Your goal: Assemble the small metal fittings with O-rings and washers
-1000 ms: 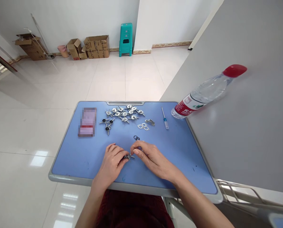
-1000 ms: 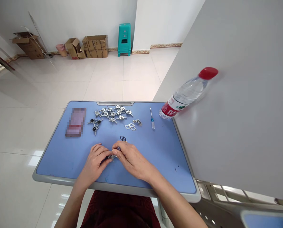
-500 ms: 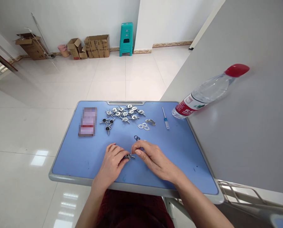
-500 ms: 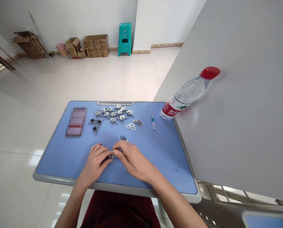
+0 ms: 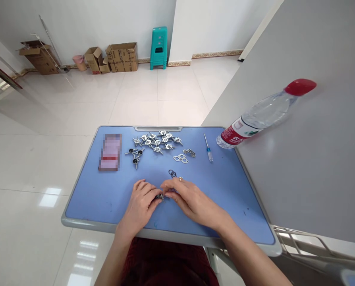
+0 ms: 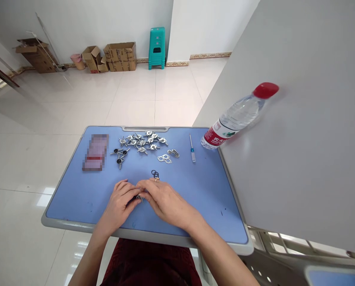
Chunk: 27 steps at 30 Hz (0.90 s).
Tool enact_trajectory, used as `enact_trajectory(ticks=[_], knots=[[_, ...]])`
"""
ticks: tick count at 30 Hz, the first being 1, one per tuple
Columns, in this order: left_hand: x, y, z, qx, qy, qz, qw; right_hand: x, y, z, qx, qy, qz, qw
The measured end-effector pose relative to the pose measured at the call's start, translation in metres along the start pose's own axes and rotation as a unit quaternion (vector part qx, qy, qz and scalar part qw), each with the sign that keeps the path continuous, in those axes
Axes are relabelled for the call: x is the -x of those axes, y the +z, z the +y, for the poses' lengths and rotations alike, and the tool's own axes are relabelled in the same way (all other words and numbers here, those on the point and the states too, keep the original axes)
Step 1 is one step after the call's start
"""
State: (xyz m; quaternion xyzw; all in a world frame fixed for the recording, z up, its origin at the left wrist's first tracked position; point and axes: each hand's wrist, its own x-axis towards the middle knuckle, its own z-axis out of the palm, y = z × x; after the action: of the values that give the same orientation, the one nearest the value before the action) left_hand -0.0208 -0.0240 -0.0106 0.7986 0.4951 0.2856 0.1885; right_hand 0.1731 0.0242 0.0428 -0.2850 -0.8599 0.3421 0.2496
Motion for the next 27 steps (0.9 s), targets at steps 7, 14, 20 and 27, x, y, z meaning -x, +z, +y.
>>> enact_trajectory(ticks=[7, 14, 20, 27], knots=[[0.0001, -0.0001, 0.0007, -0.006, -0.008, 0.003, 1.0, 0.0018, -0.0007, 0.0018, 0.08, -0.048, -0.013, 0.996], [-0.0004, -0.0007, 0.001, -0.005, -0.01, -0.003, 1.0, 0.0052, -0.0023, 0.0042, 0.09, -0.039, 0.006, 0.995], [-0.0004, -0.0006, 0.0001, -0.011, -0.006, -0.001, 1.0, 0.0026, -0.0017, 0.0036, 0.106, -0.055, 0.032, 0.992], [-0.0004, -0.0008, 0.0008, -0.009, -0.006, 0.003, 1.0, 0.0043, -0.0017, 0.0058, 0.085, -0.09, 0.058, 0.991]])
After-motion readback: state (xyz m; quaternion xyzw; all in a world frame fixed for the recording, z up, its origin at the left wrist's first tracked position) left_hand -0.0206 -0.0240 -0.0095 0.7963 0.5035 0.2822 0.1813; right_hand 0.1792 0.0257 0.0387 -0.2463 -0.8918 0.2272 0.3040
